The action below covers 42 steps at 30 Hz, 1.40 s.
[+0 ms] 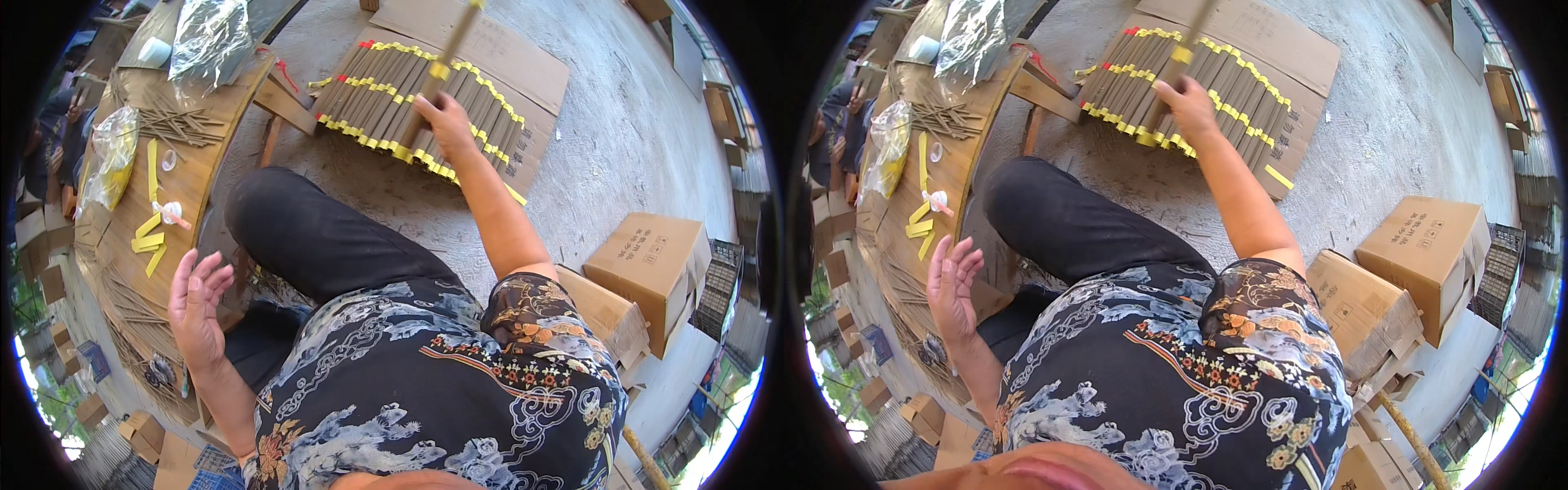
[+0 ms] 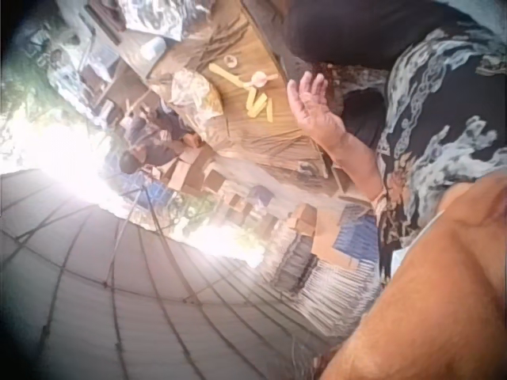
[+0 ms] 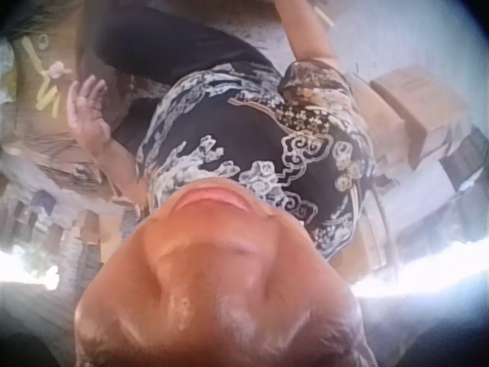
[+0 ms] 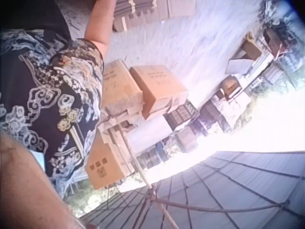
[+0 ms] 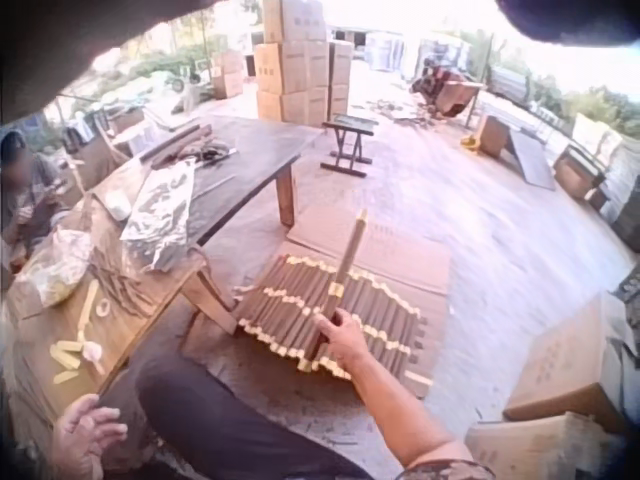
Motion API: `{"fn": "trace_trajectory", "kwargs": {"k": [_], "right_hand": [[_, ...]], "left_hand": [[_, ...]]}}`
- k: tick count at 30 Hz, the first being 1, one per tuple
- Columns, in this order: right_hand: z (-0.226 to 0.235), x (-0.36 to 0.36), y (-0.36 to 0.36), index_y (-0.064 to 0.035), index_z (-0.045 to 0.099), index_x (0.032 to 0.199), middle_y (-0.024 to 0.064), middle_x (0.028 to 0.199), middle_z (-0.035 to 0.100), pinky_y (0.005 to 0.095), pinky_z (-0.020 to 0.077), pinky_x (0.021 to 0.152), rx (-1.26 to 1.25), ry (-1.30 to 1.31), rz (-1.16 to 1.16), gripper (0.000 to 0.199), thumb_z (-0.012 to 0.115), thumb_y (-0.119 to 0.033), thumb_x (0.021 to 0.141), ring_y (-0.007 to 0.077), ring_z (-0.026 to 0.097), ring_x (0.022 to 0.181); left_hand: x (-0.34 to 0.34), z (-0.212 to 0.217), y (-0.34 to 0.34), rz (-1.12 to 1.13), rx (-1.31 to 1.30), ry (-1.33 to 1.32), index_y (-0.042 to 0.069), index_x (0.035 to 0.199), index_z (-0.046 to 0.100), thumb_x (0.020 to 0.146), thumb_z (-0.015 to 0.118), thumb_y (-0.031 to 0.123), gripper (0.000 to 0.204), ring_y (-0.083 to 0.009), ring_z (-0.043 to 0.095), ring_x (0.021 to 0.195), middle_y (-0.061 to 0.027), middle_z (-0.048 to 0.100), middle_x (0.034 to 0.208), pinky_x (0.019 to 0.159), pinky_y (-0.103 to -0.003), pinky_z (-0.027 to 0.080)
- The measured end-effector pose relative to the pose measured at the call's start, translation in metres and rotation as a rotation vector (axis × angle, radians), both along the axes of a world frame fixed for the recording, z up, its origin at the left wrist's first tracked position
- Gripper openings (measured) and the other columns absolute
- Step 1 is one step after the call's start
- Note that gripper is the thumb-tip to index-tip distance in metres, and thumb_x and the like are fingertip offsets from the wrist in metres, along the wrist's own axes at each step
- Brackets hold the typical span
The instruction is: The person gathers thin sticks from a cardboard box, aligns them into a bundle, and secures the bundle with yellow tape. The person repeats this process to create multiple taped bundles.
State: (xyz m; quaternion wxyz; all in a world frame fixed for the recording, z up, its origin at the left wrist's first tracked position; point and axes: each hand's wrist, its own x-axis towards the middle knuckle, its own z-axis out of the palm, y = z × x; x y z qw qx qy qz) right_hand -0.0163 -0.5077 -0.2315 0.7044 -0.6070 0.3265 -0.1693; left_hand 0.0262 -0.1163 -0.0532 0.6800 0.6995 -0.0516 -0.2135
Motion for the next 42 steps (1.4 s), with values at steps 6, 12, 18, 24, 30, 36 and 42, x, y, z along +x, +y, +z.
{"fn": "trace_trajectory", "kwargs": {"k": [6,12,18,24,30,36,42], "right_hand": [[-0.144,-0.077,-0.055,0.0021,0.056,0.095,0.0055,0.081,0.059,0.026,0.046,0.052,0.079,0.431,-0.221,0.034,0.067,-0.024,0.076,0.0125,0.055,0.063],[-0.198,-0.072,-0.08,0.0055,0.055,0.095,0.0103,0.083,0.06,0.0287,0.046,0.055,0.041,0.591,-0.308,0.038,0.068,-0.023,0.074,0.0166,0.057,0.066],[-0.195,-0.052,-0.084,0.006,0.056,0.097,0.0163,0.086,0.062,0.0347,0.0452,0.07,-0.128,0.732,-0.16,0.045,0.07,-0.028,0.071,0.0256,0.06,0.078],[-0.245,-0.05,-0.079,0.0055,0.053,0.092,0.0096,0.068,0.059,0.0278,0.0469,0.051,-0.293,0.711,-0.228,0.043,0.072,-0.026,0.07,0.0183,0.058,0.062],[-0.237,-0.064,-0.096,-0.0004,0.057,0.095,0.0128,0.087,0.06,0.0331,0.0483,0.063,-0.079,0.672,-0.01,0.037,0.064,-0.03,0.074,0.0203,0.059,0.072],[-0.227,-0.056,-0.119,-0.001,0.054,0.074,-0.0002,0.053,0.042,0.0233,0.0315,0.037,-0.415,0.428,-0.237,0.009,0.056,-0.009,0.073,0.008,0.037,0.042],[-0.061,0.032,-0.023,0.0018,0.056,0.1,0.0053,0.088,0.057,0.0235,0.0435,0.068,-0.447,0.058,-0.057,0.019,0.051,-0.006,0.083,0.012,0.051,0.077]], "left_hand": [[0.012,-0.016,0.019,0.114,0.141,0.084,-0.006,0.122,0.037,0.091,0.043,0.015,0.038,-0.0215,0.059,0.089,-0.02,0.055,0.106,0.08,-0.031,0.047],[0.018,-0.02,0.013,0.157,0.234,0.139,-0.005,0.121,0.039,0.091,0.043,0.015,0.036,-0.0198,0.059,0.087,-0.0185,0.056,0.104,0.079,-0.03,0.048],[0.026,-0.028,0.007,0.169,0.259,0.157,-0.004,0.121,0.039,0.091,0.043,0.016,0.036,-0.0193,0.059,0.086,-0.0181,0.056,0.104,0.078,-0.029,0.048],[0.028,-0.03,0.012,0.177,0.251,0.155,-0.005,0.12,0.04,0.091,0.045,0.016,0.037,-0.0194,0.059,0.087,-0.0176,0.056,0.104,0.078,-0.029,0.048],[0.015,-0.022,0.025,0.234,0.209,0.153,-0.004,0.12,0.039,0.089,0.048,0.018,0.039,-0.0186,0.06,0.085,-0.015,0.057,0.103,0.076,-0.028,0.048],[0.007,-0.021,0.119,0.6,0.142,-0.077,-0.002,0.112,0.047,0.087,0.05,0.013,0.029,-0.0165,0.059,0.082,-0.0116,0.058,0.098,0.073,-0.027,0.049],[-0.091,-0.062,0.276,1.431,0.234,-0.371,0.0,0.1,0.053,0.084,0.052,0.009,0.018,-0.0126,0.057,0.072,-0.0064,0.058,0.088,0.064,-0.024,0.047]]}}
